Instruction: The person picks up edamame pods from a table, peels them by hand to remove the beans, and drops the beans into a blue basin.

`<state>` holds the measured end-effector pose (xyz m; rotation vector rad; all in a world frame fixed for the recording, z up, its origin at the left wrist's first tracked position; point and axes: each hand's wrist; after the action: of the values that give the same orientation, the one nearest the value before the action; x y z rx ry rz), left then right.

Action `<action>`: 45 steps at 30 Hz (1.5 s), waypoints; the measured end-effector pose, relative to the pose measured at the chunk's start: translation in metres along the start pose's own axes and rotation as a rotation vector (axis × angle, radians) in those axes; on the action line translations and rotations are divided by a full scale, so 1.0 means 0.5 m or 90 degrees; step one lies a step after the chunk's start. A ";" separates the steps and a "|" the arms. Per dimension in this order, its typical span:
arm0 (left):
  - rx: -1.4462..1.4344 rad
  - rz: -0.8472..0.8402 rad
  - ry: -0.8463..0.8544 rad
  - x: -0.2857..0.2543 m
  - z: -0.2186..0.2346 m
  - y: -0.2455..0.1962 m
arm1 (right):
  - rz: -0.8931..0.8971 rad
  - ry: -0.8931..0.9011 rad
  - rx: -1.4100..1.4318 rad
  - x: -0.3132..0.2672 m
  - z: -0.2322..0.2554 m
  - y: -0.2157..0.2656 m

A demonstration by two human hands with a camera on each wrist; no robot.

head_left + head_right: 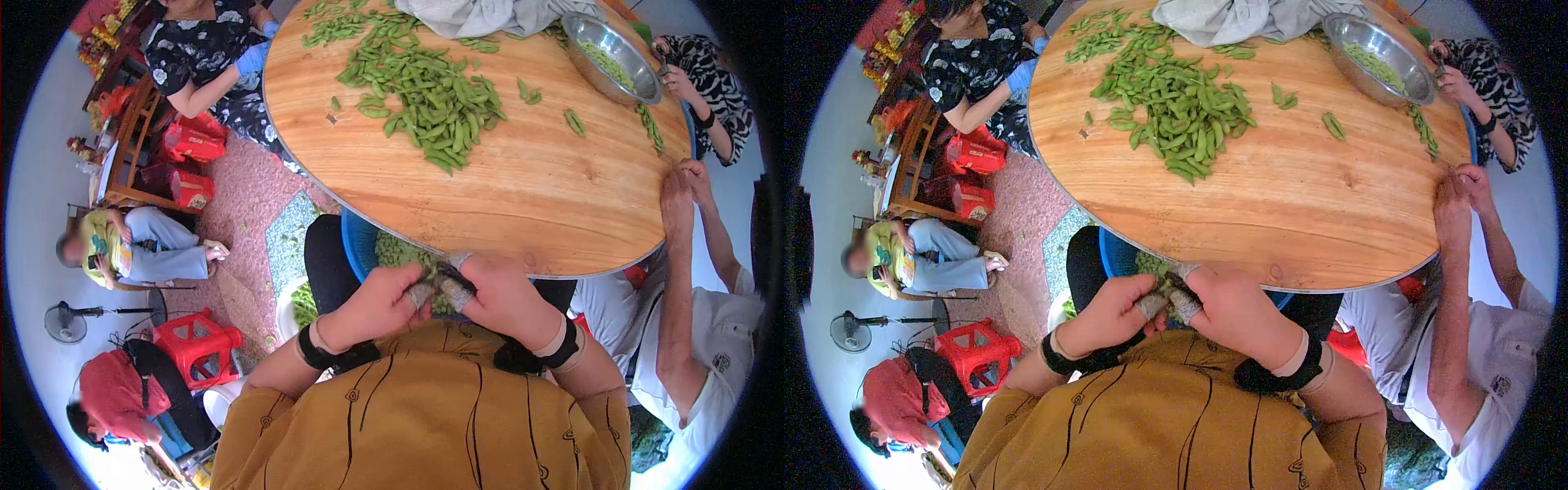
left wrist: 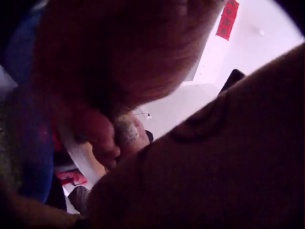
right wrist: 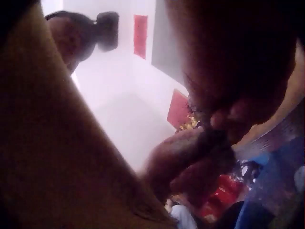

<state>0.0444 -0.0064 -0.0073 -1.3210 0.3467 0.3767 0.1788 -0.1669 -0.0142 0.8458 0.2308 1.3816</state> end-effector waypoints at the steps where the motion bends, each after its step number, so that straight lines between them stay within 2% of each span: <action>1: 0.002 -0.005 0.001 -0.008 0.008 -0.006 | -0.022 0.081 -0.003 0.001 0.003 -0.001; 2: 0.021 -0.013 0.095 -0.021 0.017 -0.017 | -0.021 0.079 -0.008 0.003 0.013 0.001; 3: 0.040 -0.019 0.188 -0.033 0.023 -0.029 | -0.066 0.155 0.136 0.004 0.026 0.005; 4: -0.002 0.007 0.229 -0.043 0.026 -0.035 | -0.110 0.230 0.282 0.006 0.034 0.008; 5: -0.003 0.005 0.228 -0.046 0.028 -0.030 | -0.109 0.232 0.280 0.005 0.031 0.007; 7: -0.081 0.006 0.301 -0.043 0.033 -0.017 | -0.010 0.162 0.259 0.001 0.021 0.004; 8: -0.078 0.000 0.300 -0.042 0.035 -0.012 | -0.007 0.161 0.253 0.000 0.017 0.004; 10: -0.299 0.020 0.275 -0.045 0.031 0.003 | -0.261 0.161 0.493 -0.001 0.005 0.011; 11: -0.298 0.020 0.279 -0.043 0.027 0.019 | -0.263 0.159 0.493 0.003 0.003 0.014; 13: -0.319 -0.014 0.128 -0.034 0.023 0.041 | -0.237 0.091 0.439 0.010 0.001 0.019; 14: -0.288 0.030 0.056 -0.034 0.024 0.045 | -0.240 0.088 0.439 0.003 -0.009 0.014; 15: -0.288 0.029 0.060 -0.031 0.022 0.047 | -0.148 0.092 0.208 -0.006 -0.025 0.009; 16: -0.152 0.032 -0.025 -0.028 0.019 0.049 | -0.052 0.096 -0.022 -0.010 -0.032 0.007; 17: -0.017 0.033 -0.112 -0.024 0.016 0.049 | -0.052 0.097 -0.025 -0.011 -0.032 0.012; 19: 0.015 0.029 -0.134 -0.017 0.008 0.045 | -0.063 -0.015 -0.003 0.008 -0.021 0.046; 21: 0.249 -0.129 -0.167 -0.010 0.001 0.048 | -0.066 -0.010 0.006 0.013 -0.026 0.048; 22: 0.248 -0.132 -0.168 -0.011 -0.001 0.041 | -0.066 -0.007 0.014 0.014 -0.027 0.046; 23: 0.283 -0.169 -0.146 -0.015 -0.002 0.029 | -0.064 -0.008 0.010 0.013 -0.026 0.041; 25: 0.315 -0.205 -0.125 -0.026 0.002 0.000 | -0.137 0.069 0.179 0.006 -0.019 0.027; 26: 0.182 -0.140 -0.025 -0.033 0.009 -0.020 | -0.137 0.071 0.178 0.007 -0.010 0.029; 27: 0.048 -0.073 0.075 -0.036 0.014 -0.031 | -0.264 0.104 0.388 0.011 0.003 0.037; 28: 0.045 -0.074 0.074 -0.034 0.015 -0.033 | -0.391 0.136 0.597 0.013 0.011 0.040; 30: -0.116 -0.059 0.182 -0.029 0.019 -0.036 | -0.354 0.122 0.647 0.009 0.016 0.035; 31: -0.118 -0.060 0.181 -0.025 0.021 -0.032 | -0.316 0.107 0.697 0.008 0.018 0.033; 33: -0.250 -0.033 0.253 -0.019 0.021 -0.010 | -0.318 0.085 0.710 0.008 0.014 0.035; 34: -0.252 -0.033 0.250 -0.015 0.021 0.000 | -0.316 0.060 0.725 0.009 0.012 0.035; 37: -0.360 -0.052 0.282 -0.008 0.017 0.021 | -0.293 0.057 0.667 0.015 0.007 0.025; 39: -0.365 -0.037 0.172 -0.008 0.009 0.026 | -0.305 0.056 0.599 0.025 0.018 0.031; 40: -0.366 -0.041 0.172 -0.006 0.009 0.025 | -0.317 0.054 0.531 0.028 0.024 0.033; 41: -0.272 -0.082 0.134 -0.006 0.009 0.024 | -0.317 0.055 0.529 0.027 0.020 0.028; 42: -0.178 -0.121 0.095 -0.007 0.009 0.024 | -0.198 0.048 0.313 0.025 0.010 0.019; 43: -0.181 -0.119 0.094 -0.011 0.010 0.019 | -0.080 0.041 0.101 0.022 0.003 0.016; 45: 0.079 -0.175 -0.010 -0.016 0.011 0.008 | -0.092 0.047 0.094 0.026 0.007 0.021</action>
<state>0.0356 -0.0006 -0.0061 -1.2242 0.1685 0.1322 0.1757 -0.1566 -0.0004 0.8835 0.4475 1.2732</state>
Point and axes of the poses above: each hand's wrist, its own x-axis towards the middle knuckle, its own z-axis out of the back of the hand, y = z × x, and after that the axes turned 8 degrees about z, right-handed
